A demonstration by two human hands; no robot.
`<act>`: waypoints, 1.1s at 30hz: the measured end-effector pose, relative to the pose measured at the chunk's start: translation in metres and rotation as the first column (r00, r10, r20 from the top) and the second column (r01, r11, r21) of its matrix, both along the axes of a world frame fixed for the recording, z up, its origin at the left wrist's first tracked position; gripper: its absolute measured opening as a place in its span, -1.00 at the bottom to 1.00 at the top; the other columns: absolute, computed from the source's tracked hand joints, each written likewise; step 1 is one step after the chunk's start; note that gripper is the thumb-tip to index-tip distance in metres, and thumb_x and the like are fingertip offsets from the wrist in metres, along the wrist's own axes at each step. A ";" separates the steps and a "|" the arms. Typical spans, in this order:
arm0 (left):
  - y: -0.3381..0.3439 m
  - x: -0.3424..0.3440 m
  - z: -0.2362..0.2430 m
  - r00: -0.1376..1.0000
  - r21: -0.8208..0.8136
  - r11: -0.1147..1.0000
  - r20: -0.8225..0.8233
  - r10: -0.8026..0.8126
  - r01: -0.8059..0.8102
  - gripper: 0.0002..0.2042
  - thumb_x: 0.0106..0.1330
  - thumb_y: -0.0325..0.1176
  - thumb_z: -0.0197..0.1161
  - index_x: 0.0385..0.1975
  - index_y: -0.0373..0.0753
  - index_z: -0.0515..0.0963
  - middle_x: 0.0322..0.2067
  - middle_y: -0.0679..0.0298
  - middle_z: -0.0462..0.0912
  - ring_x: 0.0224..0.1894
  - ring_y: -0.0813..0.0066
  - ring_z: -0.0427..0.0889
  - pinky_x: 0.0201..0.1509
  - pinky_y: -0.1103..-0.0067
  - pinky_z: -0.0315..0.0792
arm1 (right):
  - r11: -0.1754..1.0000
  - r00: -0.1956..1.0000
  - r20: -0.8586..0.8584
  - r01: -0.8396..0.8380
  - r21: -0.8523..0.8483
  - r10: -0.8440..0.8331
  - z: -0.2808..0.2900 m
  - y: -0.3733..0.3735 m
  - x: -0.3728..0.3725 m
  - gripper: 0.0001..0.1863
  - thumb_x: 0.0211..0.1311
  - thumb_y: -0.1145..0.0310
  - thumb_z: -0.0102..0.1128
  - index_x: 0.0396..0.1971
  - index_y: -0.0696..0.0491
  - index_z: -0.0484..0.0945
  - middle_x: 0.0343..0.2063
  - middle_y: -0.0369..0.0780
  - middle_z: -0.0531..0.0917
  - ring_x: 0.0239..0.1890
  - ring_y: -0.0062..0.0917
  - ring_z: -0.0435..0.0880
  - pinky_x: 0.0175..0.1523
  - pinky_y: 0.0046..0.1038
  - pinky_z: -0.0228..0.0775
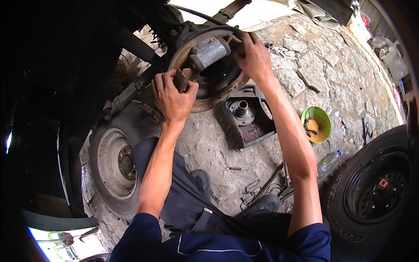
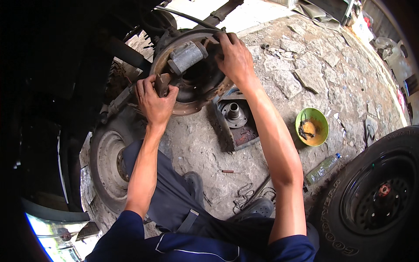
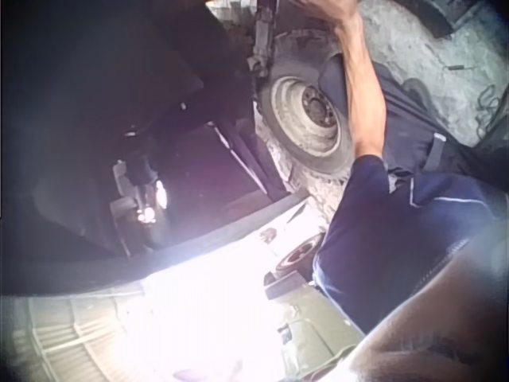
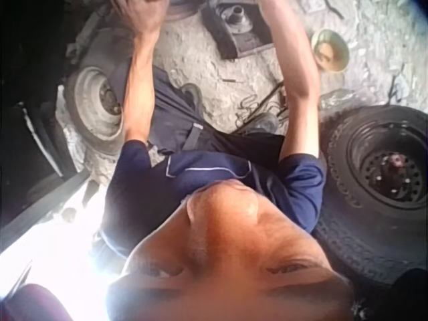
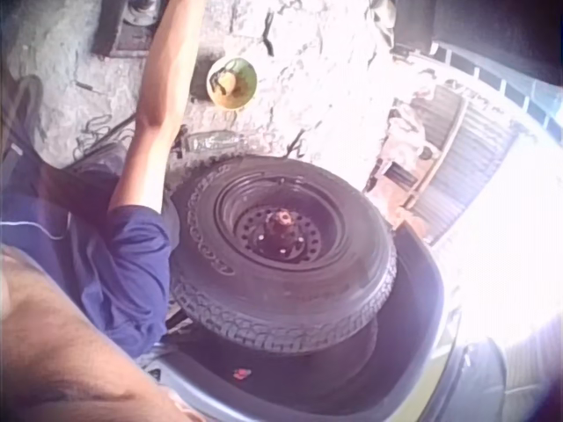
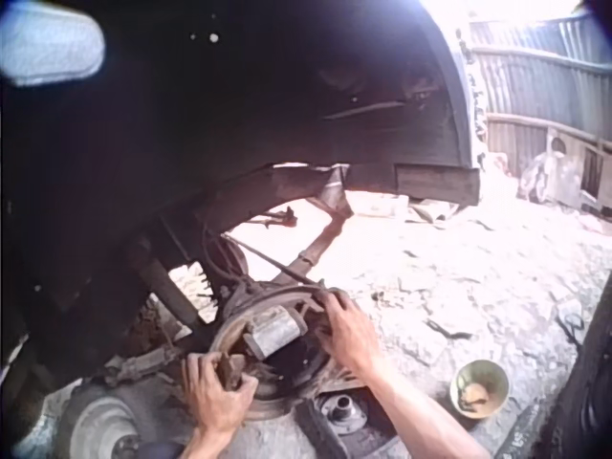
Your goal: The person installs brake shoes and springs into a vehicle's drum brake assembly by hand and using a screwdriver.
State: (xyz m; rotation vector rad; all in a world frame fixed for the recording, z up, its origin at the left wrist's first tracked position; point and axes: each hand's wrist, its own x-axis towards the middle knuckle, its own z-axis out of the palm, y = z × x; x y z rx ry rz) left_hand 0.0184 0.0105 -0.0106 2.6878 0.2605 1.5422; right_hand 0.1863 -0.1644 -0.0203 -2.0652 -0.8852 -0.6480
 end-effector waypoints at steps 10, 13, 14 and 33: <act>0.003 0.001 -0.001 0.999 0.036 0.999 0.026 -0.021 0.020 -0.68 -0.11 -0.40 0.32 -0.32 -0.29 0.45 -0.37 0.13 0.43 -0.30 0.10 0.48 -0.18 0.27 0.40 | 0.998 0.999 -0.016 0.049 0.046 -0.048 -0.013 0.002 0.002 -0.36 -0.07 0.41 0.38 0.09 0.07 0.35 -0.05 -0.11 0.50 -0.02 -0.12 0.55 0.02 -0.19 0.49; 0.004 0.002 -0.003 0.998 0.080 0.996 0.057 -0.034 0.030 -0.67 -0.12 -0.42 0.34 -0.29 -0.28 0.48 -0.36 0.14 0.45 -0.29 0.12 0.49 -0.15 0.28 0.40 | 0.999 0.998 -0.049 0.045 0.028 -0.044 -0.018 0.003 -0.004 -0.33 -0.09 0.43 0.38 0.10 0.10 0.31 0.03 -0.09 0.42 0.06 -0.12 0.48 0.04 -0.18 0.49; 0.003 0.003 -0.004 0.997 0.087 0.996 0.069 -0.036 0.030 -0.66 -0.12 -0.42 0.34 -0.28 -0.28 0.49 -0.35 0.14 0.45 -0.28 0.12 0.49 -0.14 0.28 0.40 | 0.997 0.998 -0.048 0.047 0.057 -0.044 -0.019 0.005 -0.006 -0.30 -0.08 0.42 0.38 0.13 0.09 0.29 0.05 -0.06 0.41 0.08 -0.09 0.47 0.05 -0.18 0.48; -0.004 0.006 -0.012 0.978 -0.139 0.973 0.121 -0.169 0.186 -0.60 -0.06 -0.54 0.37 -0.16 -0.33 0.48 -0.01 0.00 0.53 0.04 0.03 0.54 0.12 0.27 0.41 | 0.987 0.986 0.060 -0.152 -0.049 0.155 -0.016 -0.023 0.030 -0.27 0.29 -0.01 0.15 0.35 0.03 0.18 0.00 0.04 0.55 0.03 -0.09 0.57 0.06 -0.20 0.48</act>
